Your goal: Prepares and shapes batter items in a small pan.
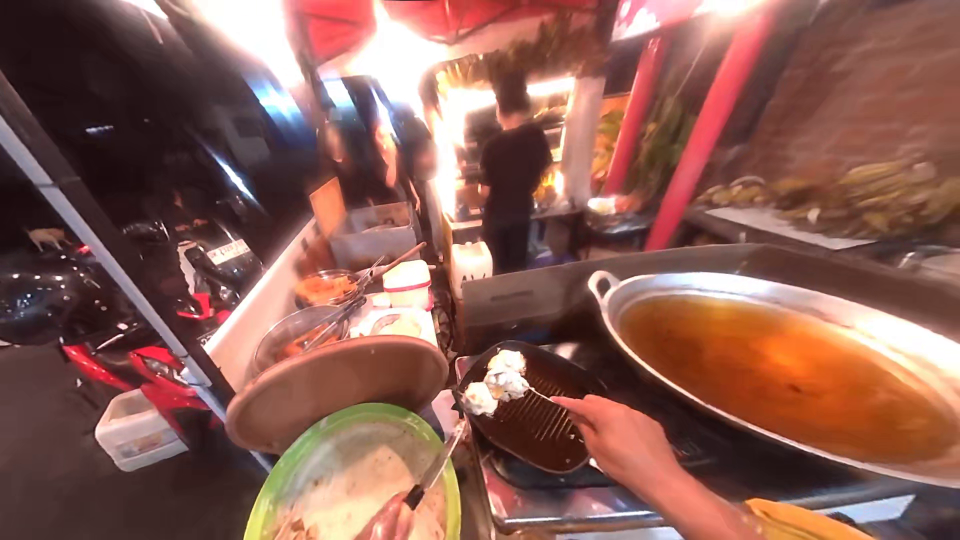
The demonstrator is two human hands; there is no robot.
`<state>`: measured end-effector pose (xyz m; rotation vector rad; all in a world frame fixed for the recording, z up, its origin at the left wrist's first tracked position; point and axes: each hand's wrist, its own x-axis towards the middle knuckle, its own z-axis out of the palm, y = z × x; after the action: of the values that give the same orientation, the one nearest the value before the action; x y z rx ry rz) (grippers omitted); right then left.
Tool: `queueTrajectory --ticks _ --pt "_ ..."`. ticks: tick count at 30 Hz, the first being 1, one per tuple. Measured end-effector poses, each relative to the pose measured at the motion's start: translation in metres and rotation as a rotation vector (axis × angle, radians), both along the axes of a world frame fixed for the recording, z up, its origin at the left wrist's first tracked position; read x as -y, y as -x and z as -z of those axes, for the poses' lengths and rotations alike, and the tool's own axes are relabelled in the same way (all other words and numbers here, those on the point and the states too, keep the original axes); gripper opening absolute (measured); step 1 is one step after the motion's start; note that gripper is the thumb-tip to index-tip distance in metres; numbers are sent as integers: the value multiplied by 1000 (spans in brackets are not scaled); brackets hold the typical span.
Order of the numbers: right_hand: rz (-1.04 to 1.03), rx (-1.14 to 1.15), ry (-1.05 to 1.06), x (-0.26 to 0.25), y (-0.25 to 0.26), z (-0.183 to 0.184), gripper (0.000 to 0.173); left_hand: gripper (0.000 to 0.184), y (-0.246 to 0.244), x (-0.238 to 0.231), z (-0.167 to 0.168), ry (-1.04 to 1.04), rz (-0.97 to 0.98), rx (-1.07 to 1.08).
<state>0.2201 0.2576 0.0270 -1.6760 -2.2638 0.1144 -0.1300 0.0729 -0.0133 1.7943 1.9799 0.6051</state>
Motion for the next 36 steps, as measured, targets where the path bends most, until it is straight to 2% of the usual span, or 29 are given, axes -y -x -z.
queueTrajectory --ticks 6,9,13,21,36 --pt "27 8 16 -28 -16 36 46 49 -68 -88 -24 134 57 -220" --pt "30 0 0 -33 -23 48 49 50 -89 -122 -24 189 45 -298" --pt "32 -32 -43 -37 -29 57 51 49 -110 -149 -18 154 22 -448" --pt "35 -93 44 -41 -41 59 52 48 -136 -168 -19 152 -38 -675" --pt "48 -81 -10 -34 -37 55 50 47 -133 -165 -21 135 -68 -630"
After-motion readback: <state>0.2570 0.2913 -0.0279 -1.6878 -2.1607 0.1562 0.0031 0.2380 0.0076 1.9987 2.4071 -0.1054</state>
